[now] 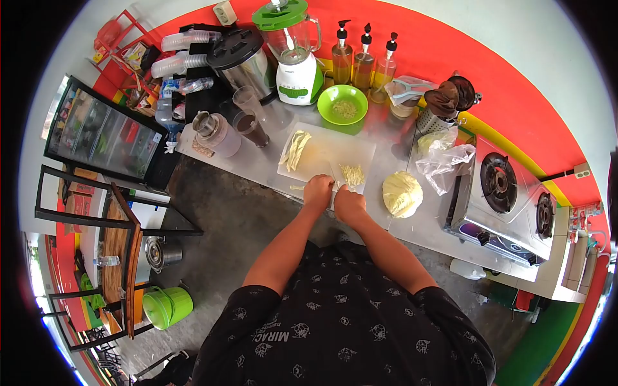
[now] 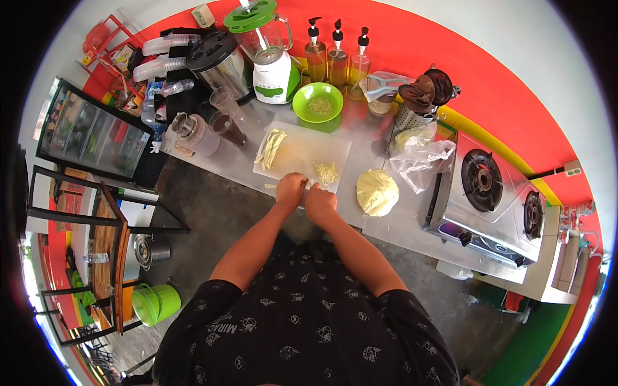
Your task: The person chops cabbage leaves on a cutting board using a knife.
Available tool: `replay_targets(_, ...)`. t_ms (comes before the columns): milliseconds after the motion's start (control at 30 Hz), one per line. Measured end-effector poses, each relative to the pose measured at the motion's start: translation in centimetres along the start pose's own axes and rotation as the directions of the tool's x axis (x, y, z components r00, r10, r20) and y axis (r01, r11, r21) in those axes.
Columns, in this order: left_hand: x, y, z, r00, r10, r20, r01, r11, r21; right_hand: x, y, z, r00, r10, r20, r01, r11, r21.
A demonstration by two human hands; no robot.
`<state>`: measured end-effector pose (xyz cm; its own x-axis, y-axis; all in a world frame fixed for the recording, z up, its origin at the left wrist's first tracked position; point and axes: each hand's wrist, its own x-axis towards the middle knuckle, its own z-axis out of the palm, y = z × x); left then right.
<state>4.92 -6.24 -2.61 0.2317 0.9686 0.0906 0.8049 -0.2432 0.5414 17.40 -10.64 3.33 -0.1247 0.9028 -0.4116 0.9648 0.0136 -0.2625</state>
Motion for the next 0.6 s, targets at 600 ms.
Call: replay_targets(600, -0.1, 0.8, -0.6, 1.000, -0.031, -0.007, 0.031, 0.999, 0.020, 1.5, 0.1, 1.3, 0.996, 0.089, -0.010, -0.088, 0.993, 0.084)
